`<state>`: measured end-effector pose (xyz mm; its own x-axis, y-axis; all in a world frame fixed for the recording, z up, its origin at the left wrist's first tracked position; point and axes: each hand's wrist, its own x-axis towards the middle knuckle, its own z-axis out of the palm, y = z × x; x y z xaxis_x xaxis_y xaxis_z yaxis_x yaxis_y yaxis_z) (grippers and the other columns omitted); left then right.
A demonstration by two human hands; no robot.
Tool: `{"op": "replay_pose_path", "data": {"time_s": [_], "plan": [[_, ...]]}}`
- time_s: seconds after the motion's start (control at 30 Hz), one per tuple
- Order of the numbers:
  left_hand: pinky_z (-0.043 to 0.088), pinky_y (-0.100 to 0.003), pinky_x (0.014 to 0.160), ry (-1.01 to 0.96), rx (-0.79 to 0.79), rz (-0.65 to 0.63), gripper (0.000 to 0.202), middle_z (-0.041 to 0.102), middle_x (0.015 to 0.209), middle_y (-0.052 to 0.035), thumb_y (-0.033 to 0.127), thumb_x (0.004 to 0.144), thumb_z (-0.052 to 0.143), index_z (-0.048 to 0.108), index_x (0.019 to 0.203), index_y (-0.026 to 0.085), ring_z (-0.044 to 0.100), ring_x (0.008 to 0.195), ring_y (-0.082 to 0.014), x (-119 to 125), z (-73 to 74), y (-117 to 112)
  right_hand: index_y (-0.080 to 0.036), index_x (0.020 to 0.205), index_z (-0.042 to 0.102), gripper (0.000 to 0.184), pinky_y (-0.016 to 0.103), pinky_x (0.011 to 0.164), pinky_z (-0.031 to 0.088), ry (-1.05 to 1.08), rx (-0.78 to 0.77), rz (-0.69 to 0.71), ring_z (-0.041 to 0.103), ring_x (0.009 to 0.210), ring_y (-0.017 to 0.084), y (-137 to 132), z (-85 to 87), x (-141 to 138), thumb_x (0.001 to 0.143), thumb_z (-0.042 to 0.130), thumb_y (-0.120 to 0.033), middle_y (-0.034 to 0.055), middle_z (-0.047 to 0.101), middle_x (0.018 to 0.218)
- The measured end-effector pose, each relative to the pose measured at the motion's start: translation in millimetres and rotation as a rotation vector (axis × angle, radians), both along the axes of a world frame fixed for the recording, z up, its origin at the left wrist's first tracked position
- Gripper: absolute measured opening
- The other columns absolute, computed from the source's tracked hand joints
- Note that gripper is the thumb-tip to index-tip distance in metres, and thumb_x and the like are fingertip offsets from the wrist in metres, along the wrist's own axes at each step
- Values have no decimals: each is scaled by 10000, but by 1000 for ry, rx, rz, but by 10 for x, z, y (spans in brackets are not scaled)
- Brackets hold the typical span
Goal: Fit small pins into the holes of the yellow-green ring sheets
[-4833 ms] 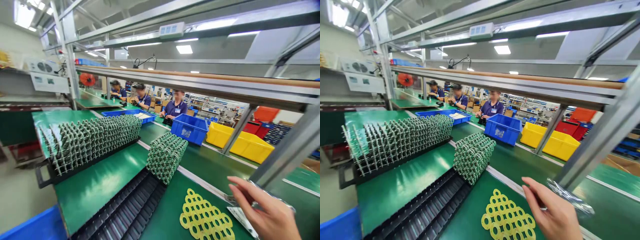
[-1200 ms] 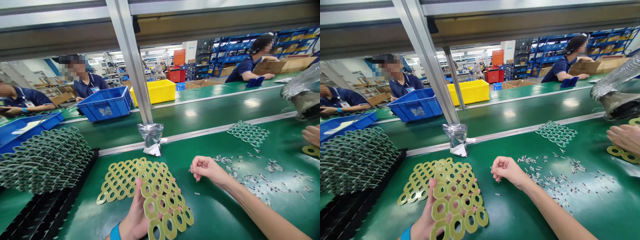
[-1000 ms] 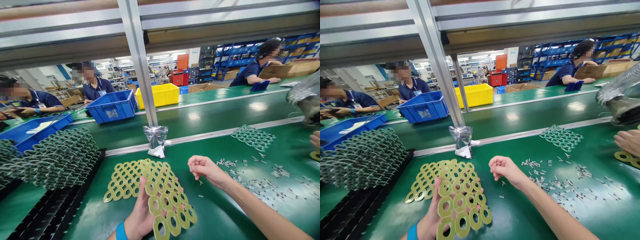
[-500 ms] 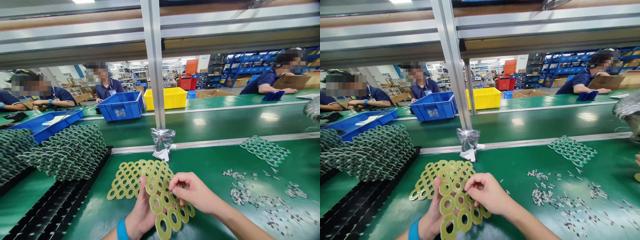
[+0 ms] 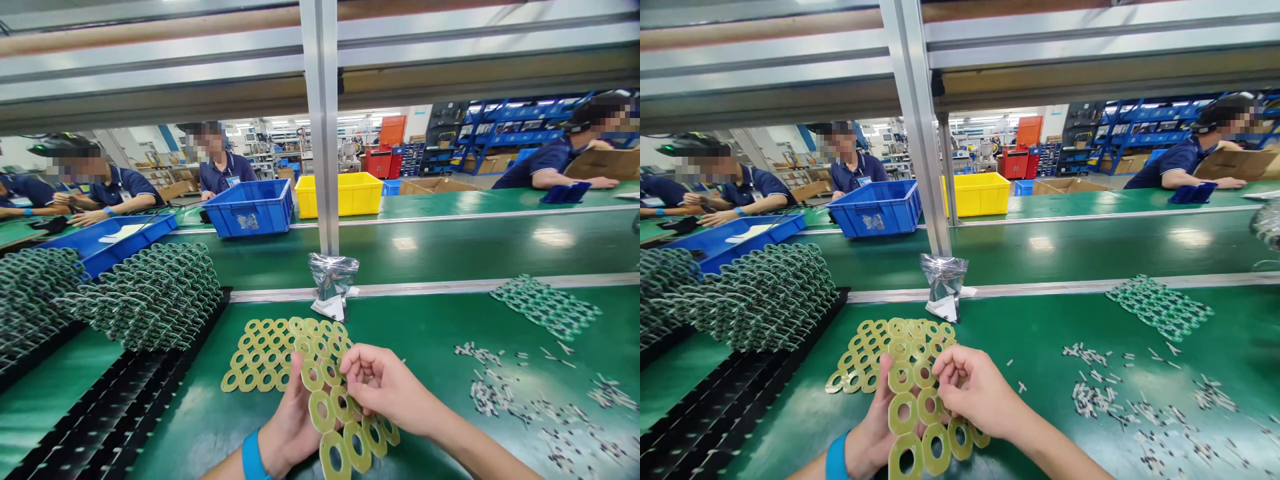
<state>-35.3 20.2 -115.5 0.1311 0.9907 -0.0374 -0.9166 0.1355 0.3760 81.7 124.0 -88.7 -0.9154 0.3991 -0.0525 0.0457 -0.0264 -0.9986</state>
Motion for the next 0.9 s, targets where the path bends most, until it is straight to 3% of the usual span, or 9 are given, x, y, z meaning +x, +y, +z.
{"op": "replay_pose_path", "data": {"time_s": [0.27, 0.53, 0.9], "plan": [[263, -421, 975, 36, 11, -3, 685, 659, 939, -109, 682, 717, 318, 615, 1001, 134, 516, 1055, -276, 3, 35, -2, -174, 810, 521, 183, 156, 426, 385, 14, -37, -51, 414, 488, 55, -18, -29, -11, 649, 556, -94, -52, 490, 629], [252, -417, 984, -23, -19, -4, 724, 601, 1085, -126, 690, 722, 290, 561, 1094, 131, 485, 1091, -286, -19, -15, -10, -177, 855, 509, 190, 157, 458, 367, 42, -7, -70, 417, 494, 47, -31, -32, 11, 690, 556, -96, -56, 503, 642], [254, -445, 974, -16, -9, -47, 694, 607, 1063, -127, 681, 726, 303, 546, 1109, 157, 488, 1087, -284, -1, -17, -11, -196, 930, 463, 288, 164, 483, 376, 29, 48, 38, 429, 508, 49, 20, 39, 42, 692, 521, -45, -62, 519, 668]]}}
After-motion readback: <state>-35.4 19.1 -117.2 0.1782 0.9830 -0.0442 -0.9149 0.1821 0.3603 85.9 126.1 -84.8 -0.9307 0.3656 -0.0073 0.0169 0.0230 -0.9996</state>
